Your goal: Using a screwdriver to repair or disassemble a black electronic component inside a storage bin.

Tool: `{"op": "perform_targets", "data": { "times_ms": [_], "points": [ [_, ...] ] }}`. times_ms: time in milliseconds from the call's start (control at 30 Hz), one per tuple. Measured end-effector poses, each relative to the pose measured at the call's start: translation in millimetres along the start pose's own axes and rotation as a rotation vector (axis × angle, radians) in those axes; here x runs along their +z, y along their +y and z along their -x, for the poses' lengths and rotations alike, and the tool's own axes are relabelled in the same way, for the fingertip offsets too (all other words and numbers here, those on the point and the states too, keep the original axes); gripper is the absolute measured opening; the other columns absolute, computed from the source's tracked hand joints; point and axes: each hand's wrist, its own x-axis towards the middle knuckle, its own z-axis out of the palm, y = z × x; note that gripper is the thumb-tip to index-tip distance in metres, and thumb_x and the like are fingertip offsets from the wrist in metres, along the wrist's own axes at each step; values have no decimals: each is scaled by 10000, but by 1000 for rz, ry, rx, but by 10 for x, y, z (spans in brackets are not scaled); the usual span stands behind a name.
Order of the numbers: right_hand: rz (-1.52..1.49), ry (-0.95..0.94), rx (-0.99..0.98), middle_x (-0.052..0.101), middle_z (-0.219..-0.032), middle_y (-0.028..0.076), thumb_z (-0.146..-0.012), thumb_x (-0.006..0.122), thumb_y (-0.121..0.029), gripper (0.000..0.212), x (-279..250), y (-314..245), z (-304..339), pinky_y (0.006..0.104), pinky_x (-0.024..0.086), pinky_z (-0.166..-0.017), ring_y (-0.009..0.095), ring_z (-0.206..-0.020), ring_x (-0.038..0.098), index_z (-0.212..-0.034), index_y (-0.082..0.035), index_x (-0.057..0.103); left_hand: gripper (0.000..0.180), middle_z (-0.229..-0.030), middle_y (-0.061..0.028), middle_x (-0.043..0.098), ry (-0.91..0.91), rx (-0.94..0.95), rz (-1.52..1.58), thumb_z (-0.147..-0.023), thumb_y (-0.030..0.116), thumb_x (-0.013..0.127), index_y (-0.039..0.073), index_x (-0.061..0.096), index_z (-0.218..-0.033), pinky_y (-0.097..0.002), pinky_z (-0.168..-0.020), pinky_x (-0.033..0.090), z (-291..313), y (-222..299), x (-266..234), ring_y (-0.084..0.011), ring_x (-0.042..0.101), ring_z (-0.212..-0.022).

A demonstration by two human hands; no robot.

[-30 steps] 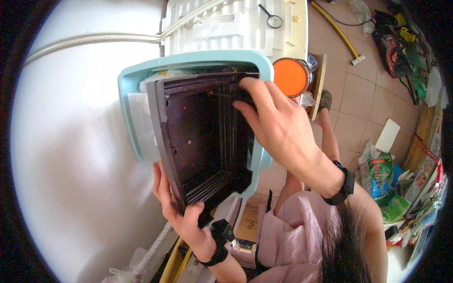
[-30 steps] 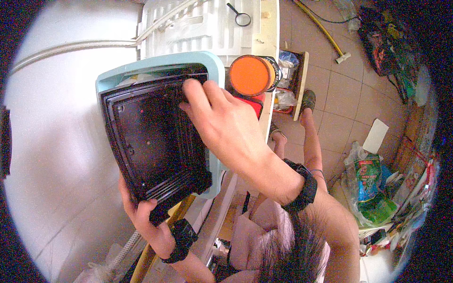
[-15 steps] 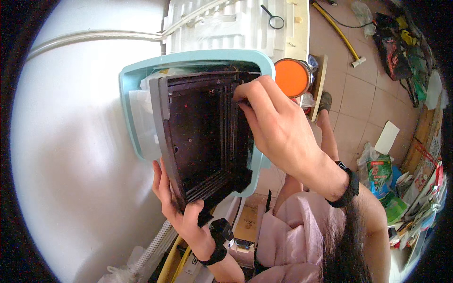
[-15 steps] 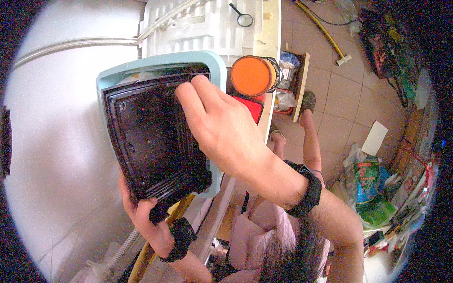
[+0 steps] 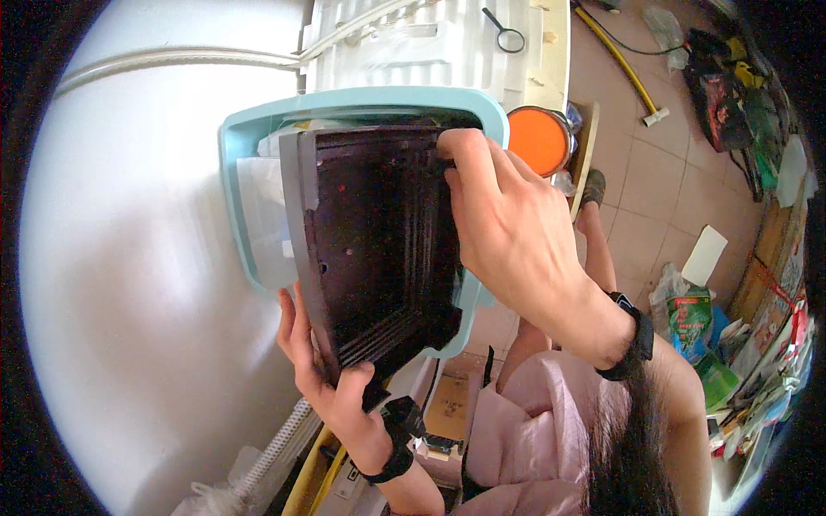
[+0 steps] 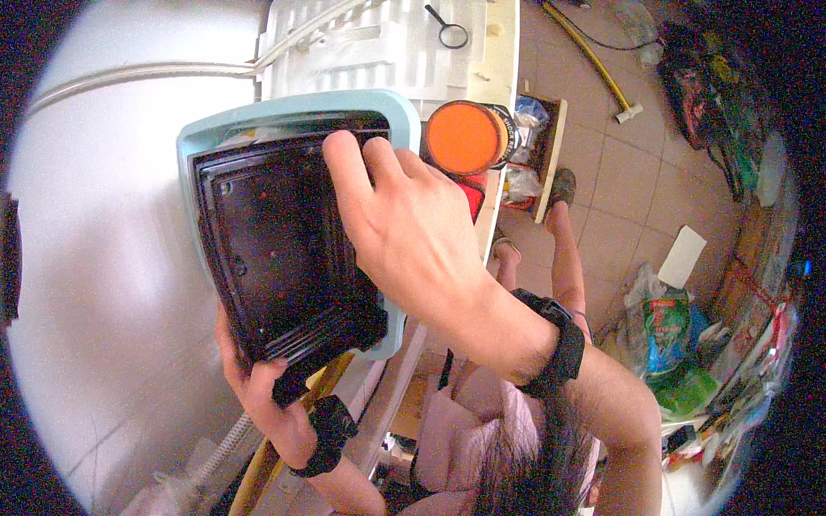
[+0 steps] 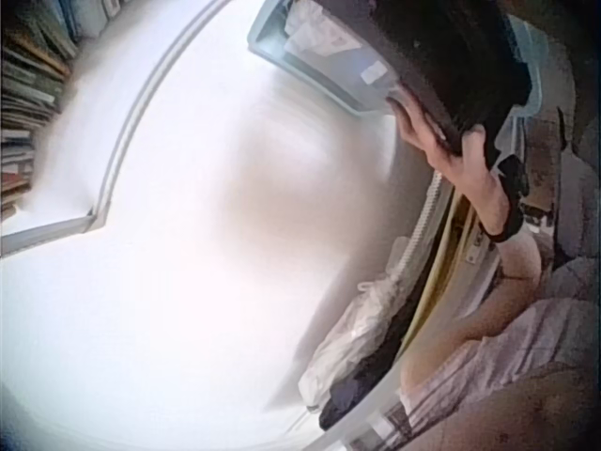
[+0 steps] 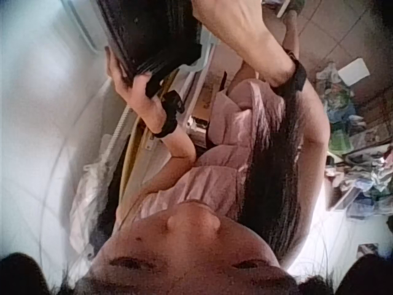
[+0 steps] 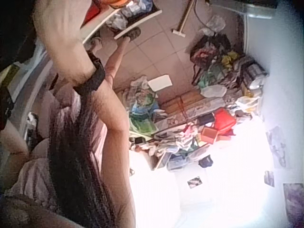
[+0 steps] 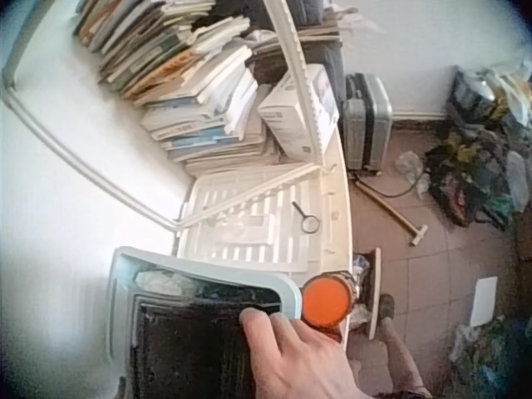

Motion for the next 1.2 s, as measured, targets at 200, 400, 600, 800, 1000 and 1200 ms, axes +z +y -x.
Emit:
{"op": "perform_targets", "data": {
  "times_ms": [200, 400, 600, 800, 1000, 1200],
  "points": [
    [-58, -29, -37, 609, -892, 184, -870, 567, -7, 255, -45, 10, -20, 451, 506, -605, 397, -778, 620, -1097, -31, 453, 909, -1501, -186, 292, 10, -6, -13, -505, 103, 522, -49, 457, -1399, -424, -1178, 218, -3, 47, 32, -274, 271, -1437],
    [-109, -64, -72, 604, -937, 210, -859, 561, 11, 284, -114, -7, -49, 470, 502, -656, 424, -810, 612, -1115, -16, 440, 888, -1503, -191, 291, -1, 8, -19, -522, 122, 538, -8, 483, -1398, -429, -1170, 236, 4, 35, 28, -265, 263, -1437],
    [58, -139, 48, 626, -908, 217, -856, 572, 14, 301, -126, -116, -111, 473, 510, -641, 436, -795, 623, -1116, -27, 426, 858, -1508, -192, 290, -11, 22, -64, -550, 125, 542, -6, 489, -1396, -421, -1151, 265, 2, 43, 3, -257, 265, -1435],
    [25, -39, -51, 621, -904, 210, -846, 577, 26, 295, 38, 17, -112, 468, 508, -654, 426, -806, 621, -1101, -28, 439, 834, -1505, -205, 300, -24, 48, -103, -562, 117, 544, -7, 502, -1386, -394, -1134, 276, -9, 44, -29, -253, 276, -1428],
    [-16, -43, -38, 619, -888, 201, -844, 592, 8, 279, 18, 19, -72, 465, 505, -654, 415, -802, 621, -1085, -28, 456, 770, -1477, -201, 331, -42, 108, -104, -618, 76, 569, -1, 508, -1382, -403, -1127, 290, -23, 36, -45, -273, 288, -1422],
    [-50, -43, -33, 617, -872, 191, -842, 607, -10, 264, 62, 124, -20, 462, 502, -654, 405, -798, 621, -1069, -27, 473, 713, -1420, -196, 379, 103, 203, -631, -683, 162, 716, -4, 523, -1350, -446, -1094, 317, 89, 315, 11, -317, 359, -1358]
  ]
}}
